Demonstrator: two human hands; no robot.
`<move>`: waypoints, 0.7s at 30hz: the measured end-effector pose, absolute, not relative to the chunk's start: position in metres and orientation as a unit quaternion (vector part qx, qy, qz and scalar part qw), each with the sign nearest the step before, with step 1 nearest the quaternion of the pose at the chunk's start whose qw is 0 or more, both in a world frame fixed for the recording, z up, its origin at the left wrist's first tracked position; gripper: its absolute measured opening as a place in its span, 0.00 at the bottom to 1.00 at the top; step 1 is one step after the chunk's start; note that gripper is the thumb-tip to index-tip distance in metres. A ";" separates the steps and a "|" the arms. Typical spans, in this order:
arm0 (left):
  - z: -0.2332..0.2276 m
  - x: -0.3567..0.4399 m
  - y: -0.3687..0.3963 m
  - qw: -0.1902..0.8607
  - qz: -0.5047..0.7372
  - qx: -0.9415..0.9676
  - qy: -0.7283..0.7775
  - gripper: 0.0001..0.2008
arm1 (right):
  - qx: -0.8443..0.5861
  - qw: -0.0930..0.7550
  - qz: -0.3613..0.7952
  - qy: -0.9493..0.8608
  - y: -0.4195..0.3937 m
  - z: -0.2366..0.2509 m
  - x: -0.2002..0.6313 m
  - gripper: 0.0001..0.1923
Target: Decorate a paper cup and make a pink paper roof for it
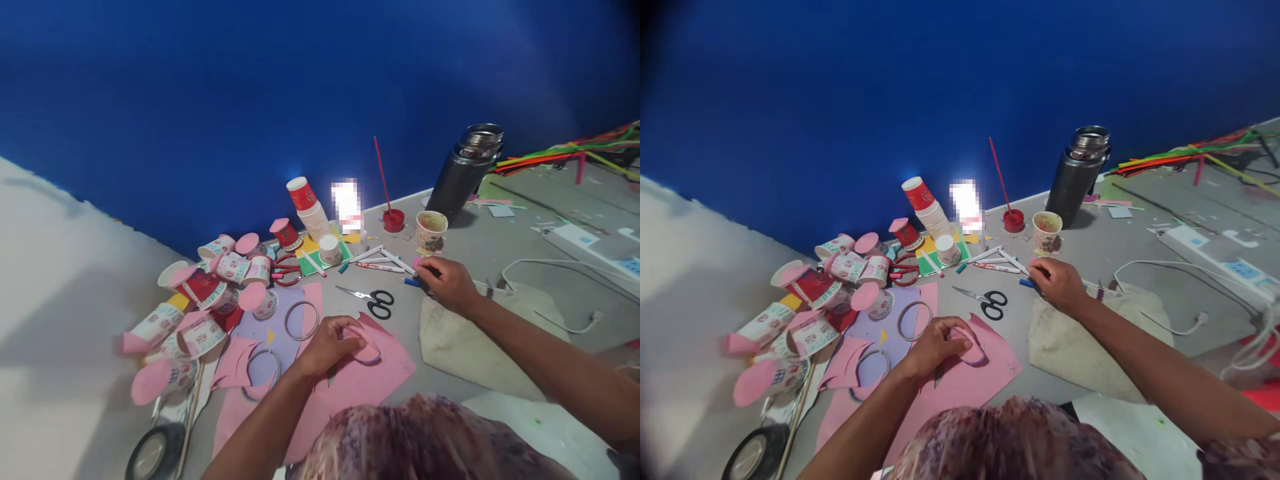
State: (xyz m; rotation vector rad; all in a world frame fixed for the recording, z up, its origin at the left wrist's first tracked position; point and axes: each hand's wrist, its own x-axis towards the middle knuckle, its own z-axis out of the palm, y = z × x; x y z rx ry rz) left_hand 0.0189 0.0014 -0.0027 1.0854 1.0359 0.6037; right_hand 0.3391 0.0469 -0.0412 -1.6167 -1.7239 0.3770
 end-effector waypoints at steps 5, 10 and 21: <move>-0.007 0.021 -0.001 0.668 0.256 0.521 0.465 0.08 | -0.635 0.381 0.152 -0.655 0.047 -0.042 0.336 0.14; -0.011 0.020 -0.001 0.660 0.248 0.530 0.471 0.08 | -0.645 0.408 0.168 -0.624 0.046 -0.040 0.330 0.15; -0.007 0.017 0.006 0.637 0.203 0.575 0.471 0.08 | -0.670 0.452 0.240 -0.538 0.048 -0.030 0.326 0.19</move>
